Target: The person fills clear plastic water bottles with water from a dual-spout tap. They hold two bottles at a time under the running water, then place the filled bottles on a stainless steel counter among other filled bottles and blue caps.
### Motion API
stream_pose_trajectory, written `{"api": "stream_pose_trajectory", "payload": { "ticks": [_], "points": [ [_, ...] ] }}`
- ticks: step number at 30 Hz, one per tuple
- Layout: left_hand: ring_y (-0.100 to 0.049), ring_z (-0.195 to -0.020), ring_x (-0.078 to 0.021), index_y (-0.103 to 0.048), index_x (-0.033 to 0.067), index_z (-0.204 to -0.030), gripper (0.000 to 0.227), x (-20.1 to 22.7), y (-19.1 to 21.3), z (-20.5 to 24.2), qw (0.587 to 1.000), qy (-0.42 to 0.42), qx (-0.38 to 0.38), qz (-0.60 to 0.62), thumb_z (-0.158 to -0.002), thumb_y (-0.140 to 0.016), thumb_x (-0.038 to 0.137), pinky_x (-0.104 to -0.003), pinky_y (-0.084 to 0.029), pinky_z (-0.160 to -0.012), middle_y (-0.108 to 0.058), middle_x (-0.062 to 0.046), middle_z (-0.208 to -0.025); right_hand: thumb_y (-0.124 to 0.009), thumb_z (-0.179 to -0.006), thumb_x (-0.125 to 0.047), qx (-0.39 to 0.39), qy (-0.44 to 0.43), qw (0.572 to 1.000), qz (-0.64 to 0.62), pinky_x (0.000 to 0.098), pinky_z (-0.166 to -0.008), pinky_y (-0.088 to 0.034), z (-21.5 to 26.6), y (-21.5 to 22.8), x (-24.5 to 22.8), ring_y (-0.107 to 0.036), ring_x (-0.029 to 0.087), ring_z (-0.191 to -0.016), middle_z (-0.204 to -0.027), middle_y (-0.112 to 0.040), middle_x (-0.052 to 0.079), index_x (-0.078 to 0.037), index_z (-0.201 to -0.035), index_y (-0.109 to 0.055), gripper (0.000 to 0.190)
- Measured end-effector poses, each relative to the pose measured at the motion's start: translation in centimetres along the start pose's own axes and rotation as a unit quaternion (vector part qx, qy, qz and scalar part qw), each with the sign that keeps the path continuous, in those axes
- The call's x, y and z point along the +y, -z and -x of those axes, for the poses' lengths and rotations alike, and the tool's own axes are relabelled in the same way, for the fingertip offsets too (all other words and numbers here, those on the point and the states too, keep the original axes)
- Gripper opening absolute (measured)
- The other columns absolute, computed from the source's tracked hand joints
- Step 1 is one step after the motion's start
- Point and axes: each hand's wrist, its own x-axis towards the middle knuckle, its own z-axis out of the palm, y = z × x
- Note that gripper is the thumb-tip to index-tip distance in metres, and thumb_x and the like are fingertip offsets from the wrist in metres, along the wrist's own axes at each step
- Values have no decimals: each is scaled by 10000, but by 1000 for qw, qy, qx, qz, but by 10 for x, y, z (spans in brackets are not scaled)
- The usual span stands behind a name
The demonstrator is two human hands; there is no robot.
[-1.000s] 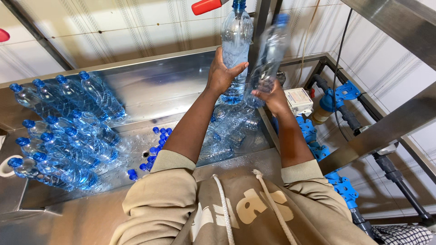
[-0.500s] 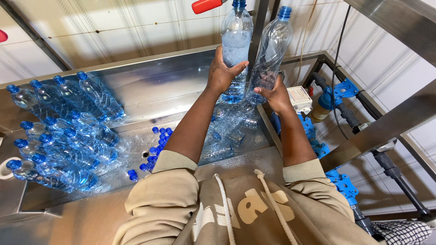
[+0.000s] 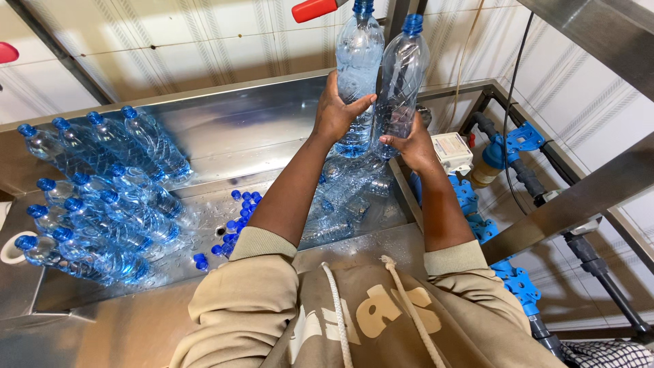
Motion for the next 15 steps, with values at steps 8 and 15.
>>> {"api": "stream_pose_trajectory", "payload": {
  "ticks": [8, 15],
  "points": [
    [-709, -1327, -323, -484, 139, -1537, 973, 1, 2, 0, 1000, 14, 1, -3, -793, -878, 627, -464, -568, -1046, -716, -136, -1459, -957, -799, -338, 11, 18, 1000, 23, 472, -1151, -509, 0, 0, -1, -617, 292, -1451, -1548, -657, 108, -146, -1571, -492, 922],
    [-692, -1359, -320, -493, 130, -1537, 971, 3, 2, 2, 1000, 19, 3, 2, -790, -885, 612, -464, -555, -1081, -707, -134, -1484, -968, -808, -314, 25, 6, 999, 47, 448, -1166, -488, -3, -1, -4, -609, 296, -1453, -1543, -656, 105, -134, -1585, -467, 942]
  ]
}}
